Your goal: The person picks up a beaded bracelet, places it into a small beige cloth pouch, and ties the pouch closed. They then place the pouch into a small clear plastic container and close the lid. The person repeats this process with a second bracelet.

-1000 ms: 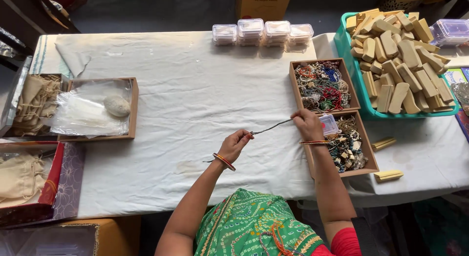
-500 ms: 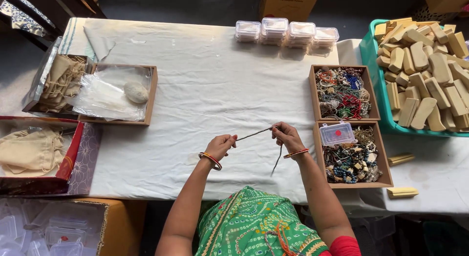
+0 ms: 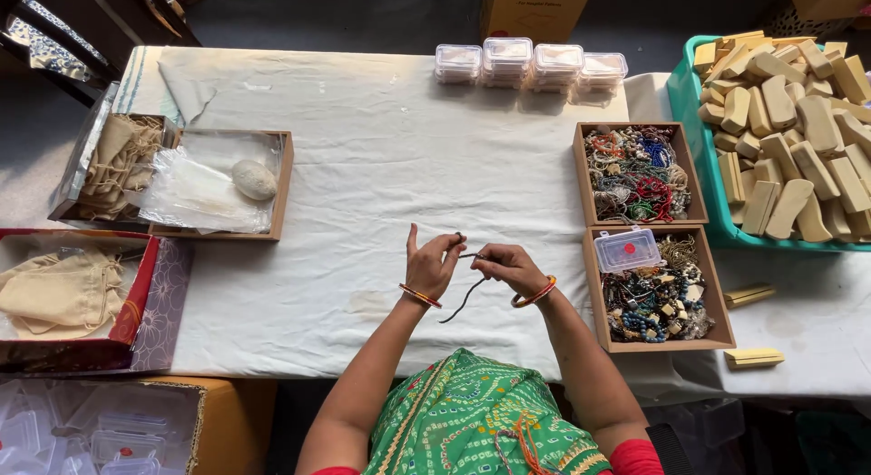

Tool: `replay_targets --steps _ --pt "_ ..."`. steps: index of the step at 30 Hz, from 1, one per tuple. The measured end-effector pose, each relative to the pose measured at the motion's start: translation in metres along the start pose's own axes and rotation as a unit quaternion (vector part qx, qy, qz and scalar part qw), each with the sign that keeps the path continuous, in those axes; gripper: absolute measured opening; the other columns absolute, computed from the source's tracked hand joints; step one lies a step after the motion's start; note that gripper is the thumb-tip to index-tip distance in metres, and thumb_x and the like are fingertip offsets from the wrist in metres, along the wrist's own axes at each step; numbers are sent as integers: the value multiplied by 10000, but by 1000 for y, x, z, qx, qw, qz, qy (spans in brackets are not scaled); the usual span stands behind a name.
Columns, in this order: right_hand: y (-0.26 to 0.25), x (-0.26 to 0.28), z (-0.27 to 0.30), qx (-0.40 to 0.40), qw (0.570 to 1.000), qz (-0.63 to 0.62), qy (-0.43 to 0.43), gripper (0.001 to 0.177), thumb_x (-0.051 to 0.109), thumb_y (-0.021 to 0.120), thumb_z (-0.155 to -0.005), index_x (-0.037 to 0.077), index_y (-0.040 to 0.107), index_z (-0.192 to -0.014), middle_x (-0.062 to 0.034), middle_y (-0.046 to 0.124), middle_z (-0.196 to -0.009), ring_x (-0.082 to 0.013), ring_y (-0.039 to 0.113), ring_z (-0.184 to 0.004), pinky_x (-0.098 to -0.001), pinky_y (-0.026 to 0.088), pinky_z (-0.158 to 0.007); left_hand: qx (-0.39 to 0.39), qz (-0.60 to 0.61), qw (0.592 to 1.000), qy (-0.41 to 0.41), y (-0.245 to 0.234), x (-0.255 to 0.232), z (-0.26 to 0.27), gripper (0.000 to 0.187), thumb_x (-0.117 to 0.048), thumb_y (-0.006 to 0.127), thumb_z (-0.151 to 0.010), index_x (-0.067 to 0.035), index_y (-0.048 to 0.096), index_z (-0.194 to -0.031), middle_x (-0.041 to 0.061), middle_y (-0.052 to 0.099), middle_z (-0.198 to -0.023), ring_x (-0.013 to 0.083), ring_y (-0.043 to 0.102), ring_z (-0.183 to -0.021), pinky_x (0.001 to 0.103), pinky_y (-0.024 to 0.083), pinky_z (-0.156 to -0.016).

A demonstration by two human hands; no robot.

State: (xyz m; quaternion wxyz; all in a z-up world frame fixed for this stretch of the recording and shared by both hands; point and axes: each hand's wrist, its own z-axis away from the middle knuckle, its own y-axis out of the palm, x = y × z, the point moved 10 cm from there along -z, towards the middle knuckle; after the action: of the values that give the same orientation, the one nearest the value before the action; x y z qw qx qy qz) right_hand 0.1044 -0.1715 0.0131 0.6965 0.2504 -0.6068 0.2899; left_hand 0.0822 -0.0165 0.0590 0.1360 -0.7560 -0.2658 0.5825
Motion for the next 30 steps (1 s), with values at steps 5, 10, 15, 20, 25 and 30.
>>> replay_targets --steps 5,10,15,20,25,30 --pt "-40 -20 -16 -115 990 -81 -11 211 251 706 -990 46 754 -989 24 611 -737 -54 492 -655 -222 403 -575 174 267 941 -111 70 46 20 302 -257 560 -1072 -25 744 -1133 69 726 -914 120 666 -893 398 454 -954" --pt "-5 -71 -21 -148 970 -188 49 278 312 660 -1011 49 734 -961 15 595 -696 -62 466 -592 -226 379 -526 98 512 834 -182 58 27 3 323 -264 602 -1052 -5 699 -1221 37 725 -1002 103 673 -944 311 536 -909" --pt "15 -29 -23 -108 985 117 65 286 310 629 -1005 46 735 -1022 4 638 -705 -62 561 -635 -252 464 -572 -29 67 994 -82 -5 11 -6 295 -302 610 -978 -67 725 -1114 34 792 -999 123 738 -931 422 483 -1009" --pt "-2 11 -44 -86 988 121 -32 186 193 746 -952 7 748 -957 -15 733 -811 -71 669 -733 -259 554 -650 118 -62 983 -129 5 30 0 334 -325 532 -1032 -89 762 -976 -3 808 -863 125 740 -802 426 411 -1011" --pt "13 -10 -88 -62 991 -112 -45 113 118 754 -972 25 690 -959 -56 736 -833 -79 626 -707 -240 499 -617 144 296 901 -284 26 92 9 428 -402 535 -1061 -48 755 -966 10 726 -785 82 665 -723 271 530 -706" --pt "47 -64 -106 -168 963 -198 65 148 123 754 -976 55 633 -927 -49 712 -804 -65 555 -574 -220 419 -488 -72 434 849 -291 -37 113 -1 358 -364 634 -1015 -26 750 -1019 35 760 -871 93 662 -801 267 526 -785"
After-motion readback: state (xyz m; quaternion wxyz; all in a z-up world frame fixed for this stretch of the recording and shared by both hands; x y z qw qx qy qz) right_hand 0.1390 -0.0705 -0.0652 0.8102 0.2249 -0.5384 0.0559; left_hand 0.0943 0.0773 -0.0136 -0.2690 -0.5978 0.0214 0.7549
